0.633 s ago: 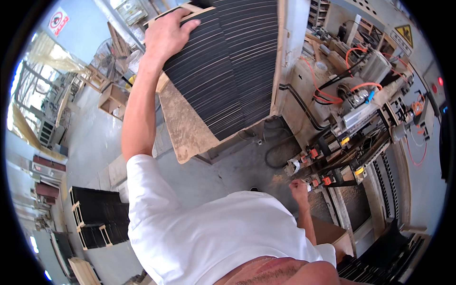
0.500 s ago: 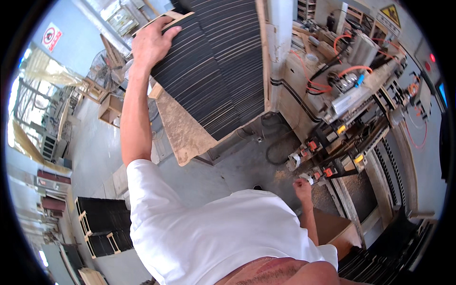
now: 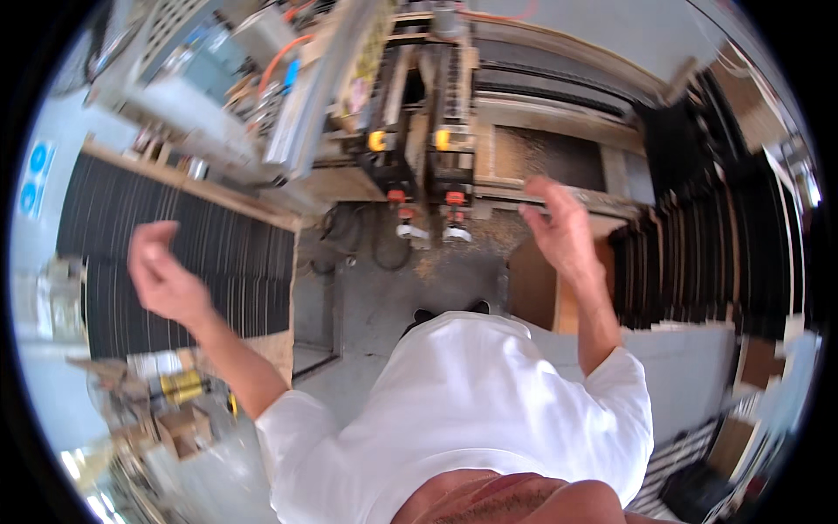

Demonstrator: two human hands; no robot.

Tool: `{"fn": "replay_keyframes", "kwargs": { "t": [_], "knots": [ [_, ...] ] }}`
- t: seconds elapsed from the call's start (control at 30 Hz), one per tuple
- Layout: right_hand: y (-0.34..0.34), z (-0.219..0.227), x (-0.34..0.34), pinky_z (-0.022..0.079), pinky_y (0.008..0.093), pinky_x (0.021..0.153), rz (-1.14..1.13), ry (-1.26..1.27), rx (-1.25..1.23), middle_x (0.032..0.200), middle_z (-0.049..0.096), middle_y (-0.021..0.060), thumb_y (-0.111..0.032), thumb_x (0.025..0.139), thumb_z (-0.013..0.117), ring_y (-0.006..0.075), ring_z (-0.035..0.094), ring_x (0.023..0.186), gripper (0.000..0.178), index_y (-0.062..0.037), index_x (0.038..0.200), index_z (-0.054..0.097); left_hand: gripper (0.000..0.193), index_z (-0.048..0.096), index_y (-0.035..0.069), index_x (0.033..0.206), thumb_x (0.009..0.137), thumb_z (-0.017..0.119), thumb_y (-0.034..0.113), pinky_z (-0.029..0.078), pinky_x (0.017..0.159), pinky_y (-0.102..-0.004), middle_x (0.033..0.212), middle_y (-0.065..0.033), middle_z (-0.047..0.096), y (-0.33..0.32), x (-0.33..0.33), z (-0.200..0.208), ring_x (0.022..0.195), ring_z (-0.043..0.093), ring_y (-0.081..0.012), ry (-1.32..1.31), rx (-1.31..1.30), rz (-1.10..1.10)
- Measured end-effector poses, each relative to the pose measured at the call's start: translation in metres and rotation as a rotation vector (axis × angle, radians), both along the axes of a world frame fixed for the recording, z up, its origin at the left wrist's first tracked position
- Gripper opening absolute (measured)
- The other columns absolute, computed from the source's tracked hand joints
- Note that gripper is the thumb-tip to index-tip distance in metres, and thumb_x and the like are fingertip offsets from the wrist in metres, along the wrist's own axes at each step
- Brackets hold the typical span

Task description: The person repeatedly picks up small wooden frames, places them into a machine, and removes them after processing. The frames are handled one at a time and stacked on a nearby surface after each cycle.

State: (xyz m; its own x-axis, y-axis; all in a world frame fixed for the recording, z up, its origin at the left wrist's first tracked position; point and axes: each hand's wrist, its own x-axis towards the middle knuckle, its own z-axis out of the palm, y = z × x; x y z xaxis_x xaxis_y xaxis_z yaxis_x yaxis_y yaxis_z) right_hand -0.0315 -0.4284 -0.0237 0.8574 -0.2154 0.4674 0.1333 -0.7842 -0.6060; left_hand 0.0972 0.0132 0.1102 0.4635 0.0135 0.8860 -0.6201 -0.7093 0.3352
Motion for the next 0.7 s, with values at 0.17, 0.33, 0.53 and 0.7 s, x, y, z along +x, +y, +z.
{"fn": "replay_keyframes", "kwargs": {
  "t": [0.17,0.33,0.53,0.7],
  "knots": [
    [-0.052,0.136,-0.083,0.046,0.0372,0.092,-0.390,-0.322,-0.431,0.116,0.063,0.0087,-0.002,0.074,0.074,0.0255,0.059,0.110,0.027,-0.0064,0.099,0.065,0.027,0.061,-0.003,0.112,0.099,0.049,0.018,0.053,0.079,-0.0286,0.091,-0.0099,0.068,-0.164,0.027,-0.134,0.083,0.066,-0.0159,0.637,-0.440,-0.599],
    [-0.119,0.203,-0.160,0.045,0.0368,0.093,-0.966,-0.053,-1.032,0.118,0.062,0.0113,-0.022,0.091,0.062,0.0280,0.059,0.110,0.026,-0.0068,0.112,0.061,0.036,0.058,-0.004,0.116,0.099,0.050,0.027,0.054,0.082,-0.0316,0.100,-0.0134,0.066,-0.261,0.114,-0.212,0.088,0.067,-0.0202,1.051,-0.495,-0.772],
    [-0.152,0.202,-0.187,0.047,0.0343,0.086,-1.117,0.282,-0.487,0.106,0.065,0.0138,-0.022,0.097,0.052,0.0251,0.062,0.099,0.025,-0.0045,0.115,0.057,0.033,0.057,0.000,0.112,0.096,0.054,0.028,0.054,0.077,-0.0323,0.100,-0.0095,0.066,-0.318,0.264,-0.247,0.086,0.065,-0.0189,1.286,-0.881,-0.733],
    [-0.145,0.206,-0.181,0.046,0.0307,0.087,-1.052,0.165,-0.345,0.100,0.064,0.0110,-0.018,0.097,0.053,0.0180,0.061,0.094,0.024,-0.0024,0.115,0.057,0.048,0.048,-0.001,0.126,0.096,0.053,0.036,0.050,0.092,-0.0423,0.115,-0.0139,0.060,-0.367,0.384,-0.273,0.106,0.059,-0.0286,1.481,-0.943,-0.625]
  ]
}}
